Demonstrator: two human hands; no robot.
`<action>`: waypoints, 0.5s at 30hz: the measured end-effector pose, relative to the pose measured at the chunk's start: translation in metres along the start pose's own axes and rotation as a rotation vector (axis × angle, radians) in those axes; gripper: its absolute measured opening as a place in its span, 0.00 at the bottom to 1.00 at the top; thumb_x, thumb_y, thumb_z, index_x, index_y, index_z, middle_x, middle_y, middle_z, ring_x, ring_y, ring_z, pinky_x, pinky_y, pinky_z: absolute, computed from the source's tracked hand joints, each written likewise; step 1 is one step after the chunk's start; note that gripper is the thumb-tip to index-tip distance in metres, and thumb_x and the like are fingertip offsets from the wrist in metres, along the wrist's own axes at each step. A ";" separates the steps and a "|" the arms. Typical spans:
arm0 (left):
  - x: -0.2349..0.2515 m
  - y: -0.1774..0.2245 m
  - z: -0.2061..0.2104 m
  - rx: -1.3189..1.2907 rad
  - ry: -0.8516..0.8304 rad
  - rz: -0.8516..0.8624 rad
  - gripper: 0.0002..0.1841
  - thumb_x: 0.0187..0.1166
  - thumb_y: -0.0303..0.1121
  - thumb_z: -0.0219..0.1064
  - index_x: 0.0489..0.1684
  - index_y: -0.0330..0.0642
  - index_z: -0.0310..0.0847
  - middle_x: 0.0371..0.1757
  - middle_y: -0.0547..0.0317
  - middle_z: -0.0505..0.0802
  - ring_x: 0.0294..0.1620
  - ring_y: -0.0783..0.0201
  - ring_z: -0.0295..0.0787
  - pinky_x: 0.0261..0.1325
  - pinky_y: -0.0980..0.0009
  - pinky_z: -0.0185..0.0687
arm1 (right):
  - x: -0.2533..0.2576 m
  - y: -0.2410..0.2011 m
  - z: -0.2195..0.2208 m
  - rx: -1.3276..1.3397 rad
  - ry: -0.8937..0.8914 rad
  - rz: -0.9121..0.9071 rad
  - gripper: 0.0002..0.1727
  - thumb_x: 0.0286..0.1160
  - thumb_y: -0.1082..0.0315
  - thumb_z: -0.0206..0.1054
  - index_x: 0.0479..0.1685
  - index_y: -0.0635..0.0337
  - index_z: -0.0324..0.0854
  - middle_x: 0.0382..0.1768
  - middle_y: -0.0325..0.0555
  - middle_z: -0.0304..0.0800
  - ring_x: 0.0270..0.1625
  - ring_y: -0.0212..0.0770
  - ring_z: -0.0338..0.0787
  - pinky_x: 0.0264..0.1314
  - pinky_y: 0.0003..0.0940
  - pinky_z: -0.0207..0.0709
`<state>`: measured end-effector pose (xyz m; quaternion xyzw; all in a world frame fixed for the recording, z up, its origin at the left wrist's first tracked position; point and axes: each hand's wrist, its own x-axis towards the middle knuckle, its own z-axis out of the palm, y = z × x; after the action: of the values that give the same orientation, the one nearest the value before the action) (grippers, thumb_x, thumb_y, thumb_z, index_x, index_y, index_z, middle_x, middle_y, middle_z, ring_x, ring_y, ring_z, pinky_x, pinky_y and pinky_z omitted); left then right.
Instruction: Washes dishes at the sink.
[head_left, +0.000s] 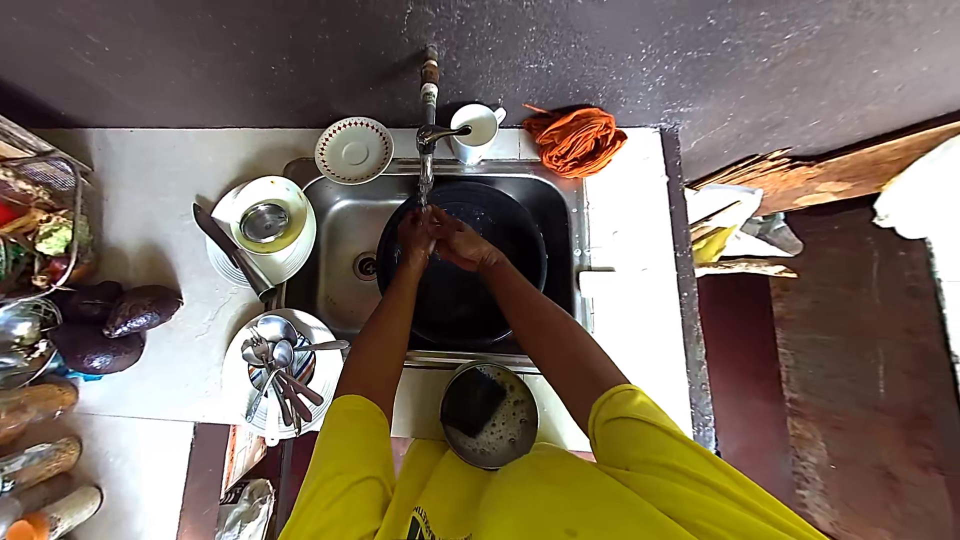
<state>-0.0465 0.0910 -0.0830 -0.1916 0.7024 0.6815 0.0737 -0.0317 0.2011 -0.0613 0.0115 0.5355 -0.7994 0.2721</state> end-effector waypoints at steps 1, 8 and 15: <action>0.002 0.005 0.002 -0.025 0.030 -0.054 0.17 0.92 0.40 0.55 0.53 0.32 0.79 0.28 0.58 0.82 0.19 0.73 0.73 0.23 0.77 0.75 | 0.002 0.005 0.000 -0.052 0.022 -0.053 0.38 0.86 0.76 0.51 0.94 0.62 0.39 0.73 0.52 0.74 0.59 0.33 0.85 0.64 0.29 0.80; 0.002 0.007 0.002 -0.419 -0.166 -0.178 0.18 0.96 0.35 0.41 0.59 0.38 0.77 0.38 0.62 0.85 0.30 0.72 0.80 0.37 0.75 0.79 | 0.022 0.013 -0.014 -0.610 0.280 -0.093 0.29 0.95 0.60 0.48 0.87 0.68 0.53 0.59 0.69 0.84 0.48 0.53 0.91 0.54 0.50 0.85; 0.007 0.010 -0.002 -0.763 0.003 -0.427 0.13 0.95 0.35 0.42 0.55 0.40 0.71 0.41 0.57 0.83 0.36 0.65 0.83 0.44 0.68 0.84 | 0.013 -0.007 -0.011 -0.237 0.243 0.075 0.22 0.92 0.66 0.43 0.78 0.62 0.68 0.44 0.40 0.84 0.29 0.27 0.76 0.29 0.24 0.71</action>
<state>-0.0566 0.0879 -0.0766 -0.3471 0.3450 0.8614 0.1360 -0.0490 0.2071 -0.0642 0.0960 0.6541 -0.7128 0.2342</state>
